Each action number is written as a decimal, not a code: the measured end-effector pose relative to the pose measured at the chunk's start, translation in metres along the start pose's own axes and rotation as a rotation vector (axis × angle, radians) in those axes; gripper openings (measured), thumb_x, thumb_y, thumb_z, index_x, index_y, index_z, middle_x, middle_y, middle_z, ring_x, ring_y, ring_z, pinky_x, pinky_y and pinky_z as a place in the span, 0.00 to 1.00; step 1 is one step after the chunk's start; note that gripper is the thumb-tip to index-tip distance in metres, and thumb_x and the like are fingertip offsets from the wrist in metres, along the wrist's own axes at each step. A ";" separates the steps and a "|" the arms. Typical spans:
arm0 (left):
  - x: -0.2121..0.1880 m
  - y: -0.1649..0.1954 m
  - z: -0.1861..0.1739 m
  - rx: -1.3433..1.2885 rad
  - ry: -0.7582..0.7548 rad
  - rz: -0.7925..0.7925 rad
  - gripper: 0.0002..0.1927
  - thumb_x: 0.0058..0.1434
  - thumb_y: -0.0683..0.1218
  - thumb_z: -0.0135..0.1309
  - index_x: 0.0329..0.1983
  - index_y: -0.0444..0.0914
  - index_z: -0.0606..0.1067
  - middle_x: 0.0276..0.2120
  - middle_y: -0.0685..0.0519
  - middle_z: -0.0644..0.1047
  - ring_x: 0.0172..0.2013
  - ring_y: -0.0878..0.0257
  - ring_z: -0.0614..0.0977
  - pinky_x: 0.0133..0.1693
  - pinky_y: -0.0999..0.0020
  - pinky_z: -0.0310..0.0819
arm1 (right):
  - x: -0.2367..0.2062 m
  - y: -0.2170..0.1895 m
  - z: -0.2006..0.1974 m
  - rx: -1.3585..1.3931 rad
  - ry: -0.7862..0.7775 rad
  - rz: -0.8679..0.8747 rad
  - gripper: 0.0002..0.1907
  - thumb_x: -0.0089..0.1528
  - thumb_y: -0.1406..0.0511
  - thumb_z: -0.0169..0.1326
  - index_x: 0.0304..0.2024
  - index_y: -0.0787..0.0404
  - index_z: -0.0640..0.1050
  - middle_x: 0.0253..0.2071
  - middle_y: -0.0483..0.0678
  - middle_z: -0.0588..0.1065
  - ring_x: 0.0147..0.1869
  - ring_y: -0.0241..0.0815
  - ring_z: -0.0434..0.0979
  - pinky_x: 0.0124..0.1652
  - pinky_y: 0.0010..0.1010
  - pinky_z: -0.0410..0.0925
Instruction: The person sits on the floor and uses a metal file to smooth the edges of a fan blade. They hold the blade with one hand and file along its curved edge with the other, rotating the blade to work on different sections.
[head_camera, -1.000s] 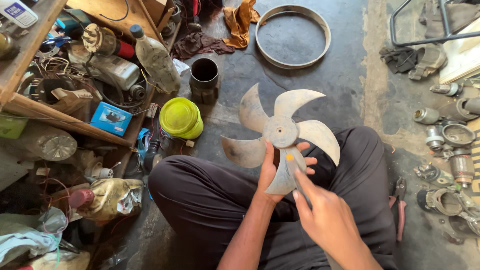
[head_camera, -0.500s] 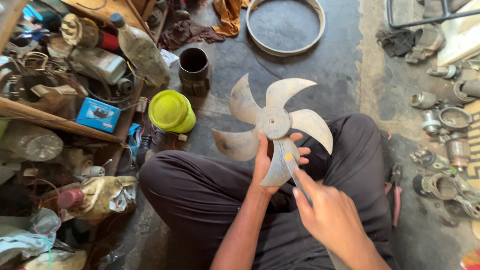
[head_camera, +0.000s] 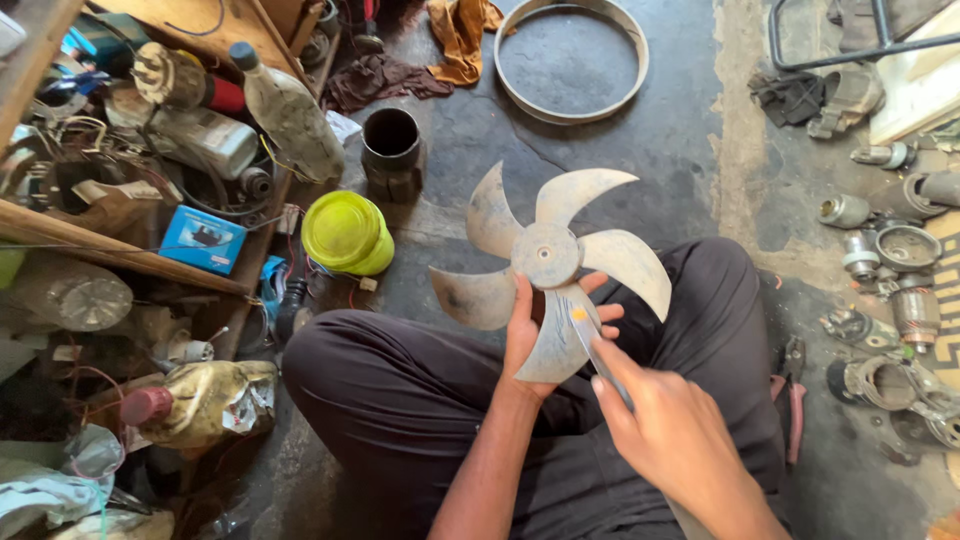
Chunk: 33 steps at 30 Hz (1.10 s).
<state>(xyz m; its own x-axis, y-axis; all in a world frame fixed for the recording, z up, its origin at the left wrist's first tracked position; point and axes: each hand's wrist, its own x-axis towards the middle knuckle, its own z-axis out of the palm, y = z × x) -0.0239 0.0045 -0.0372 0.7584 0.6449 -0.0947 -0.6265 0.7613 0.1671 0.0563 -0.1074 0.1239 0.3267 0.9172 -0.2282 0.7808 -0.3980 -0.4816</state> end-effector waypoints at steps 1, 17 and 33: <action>-0.001 0.000 0.000 -0.002 -0.014 0.007 0.45 0.74 0.73 0.26 0.77 0.34 0.56 0.67 0.36 0.69 0.50 0.41 0.82 0.45 0.50 0.83 | -0.001 -0.002 -0.003 -0.021 -0.056 0.051 0.27 0.61 0.57 0.54 0.63 0.47 0.73 0.30 0.57 0.80 0.34 0.61 0.81 0.36 0.50 0.71; 0.003 0.006 0.006 -0.044 0.029 -0.019 0.44 0.70 0.72 0.27 0.73 0.35 0.60 0.62 0.37 0.72 0.46 0.42 0.83 0.44 0.50 0.84 | 0.005 0.006 -0.002 -0.036 -0.026 0.071 0.26 0.61 0.58 0.52 0.63 0.49 0.72 0.25 0.60 0.79 0.34 0.64 0.81 0.37 0.54 0.71; 0.002 0.014 -0.003 0.078 0.107 0.023 0.26 0.75 0.57 0.43 0.65 0.33 0.68 0.50 0.44 0.79 0.48 0.54 0.84 0.47 0.59 0.83 | 0.009 0.029 0.013 0.099 -0.050 0.138 0.28 0.57 0.61 0.58 0.61 0.48 0.73 0.35 0.57 0.81 0.41 0.59 0.83 0.42 0.46 0.73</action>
<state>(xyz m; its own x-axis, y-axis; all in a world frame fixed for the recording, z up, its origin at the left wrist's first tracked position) -0.0318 0.0165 -0.0384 0.7176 0.6689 -0.1938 -0.6246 0.7413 0.2456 0.0747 -0.1107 0.0965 0.3978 0.8526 -0.3387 0.6737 -0.5221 -0.5230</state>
